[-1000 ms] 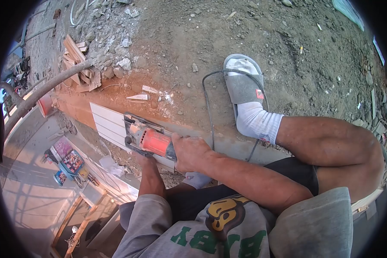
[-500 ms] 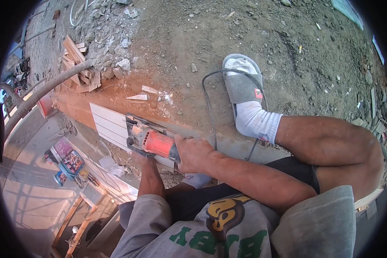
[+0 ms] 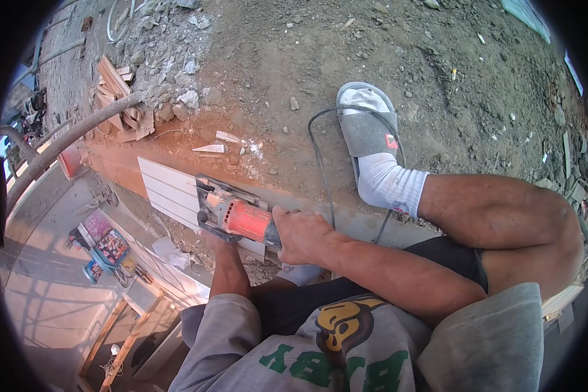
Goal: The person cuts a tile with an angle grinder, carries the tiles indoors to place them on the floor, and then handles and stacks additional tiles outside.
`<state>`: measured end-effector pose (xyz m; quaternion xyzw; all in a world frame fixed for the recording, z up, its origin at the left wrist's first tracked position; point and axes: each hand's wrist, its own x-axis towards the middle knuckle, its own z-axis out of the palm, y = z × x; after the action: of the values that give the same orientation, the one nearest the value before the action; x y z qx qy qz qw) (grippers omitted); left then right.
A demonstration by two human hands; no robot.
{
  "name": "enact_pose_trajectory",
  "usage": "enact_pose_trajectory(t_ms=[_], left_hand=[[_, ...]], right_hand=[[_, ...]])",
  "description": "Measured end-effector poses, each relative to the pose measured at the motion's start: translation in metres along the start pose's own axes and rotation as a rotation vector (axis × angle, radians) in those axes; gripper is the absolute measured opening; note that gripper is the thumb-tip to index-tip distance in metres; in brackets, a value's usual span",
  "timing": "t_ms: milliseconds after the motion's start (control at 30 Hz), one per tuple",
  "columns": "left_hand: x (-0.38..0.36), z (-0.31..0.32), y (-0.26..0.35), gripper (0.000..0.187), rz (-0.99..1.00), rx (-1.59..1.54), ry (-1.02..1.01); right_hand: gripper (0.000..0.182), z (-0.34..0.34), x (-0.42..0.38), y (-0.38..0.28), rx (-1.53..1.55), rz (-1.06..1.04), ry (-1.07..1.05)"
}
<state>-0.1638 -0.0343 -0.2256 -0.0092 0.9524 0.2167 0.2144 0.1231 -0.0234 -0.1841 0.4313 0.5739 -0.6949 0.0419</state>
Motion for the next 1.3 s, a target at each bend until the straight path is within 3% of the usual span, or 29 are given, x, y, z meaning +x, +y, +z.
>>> enact_pose_trajectory(t_ms=[67, 300, 400, 500, 600, 733, 900, 1100, 1300], left_hand=[[0.039, -0.004, -0.025, 0.064, 0.023, -0.040, -0.034], [0.036, -0.007, -0.022, 0.068, -0.033, -0.213, 0.004], [-0.002, -0.001, 0.002, 0.070, -0.057, -0.049, 0.074], [0.008, -0.003, -0.002, 0.070, -0.077, 0.078, 0.111], [0.009, -0.004, -0.004, 0.070, -0.090, -0.117, 0.053], [0.008, -0.002, -0.007, 0.079, 0.028, 0.042, 0.022], [0.025, -0.003, -0.017, 0.077, -0.041, -0.251, -0.030], [0.039, -0.004, -0.022, 0.078, -0.056, -0.177, 0.033], [0.040, -0.005, -0.023, 0.077, -0.078, -0.311, -0.014]], right_hand=[[0.048, 0.001, 0.000, 0.001, -0.006, -0.017, 0.015], [0.053, 0.007, -0.001, 0.007, -0.023, -0.029, 0.032], [0.054, 0.007, -0.004, 0.009, -0.019, -0.032, 0.043], [0.055, 0.009, -0.004, 0.010, -0.026, -0.039, 0.055], [0.055, 0.010, -0.007, 0.012, -0.025, -0.044, 0.068], [0.051, 0.006, -0.011, 0.010, -0.010, -0.021, 0.047], [0.056, 0.009, -0.013, 0.014, -0.040, -0.046, 0.067], [0.049, 0.005, -0.021, 0.015, 0.001, -0.018, 0.026], [0.056, 0.016, -0.024, 0.027, -0.041, -0.063, 0.094]])
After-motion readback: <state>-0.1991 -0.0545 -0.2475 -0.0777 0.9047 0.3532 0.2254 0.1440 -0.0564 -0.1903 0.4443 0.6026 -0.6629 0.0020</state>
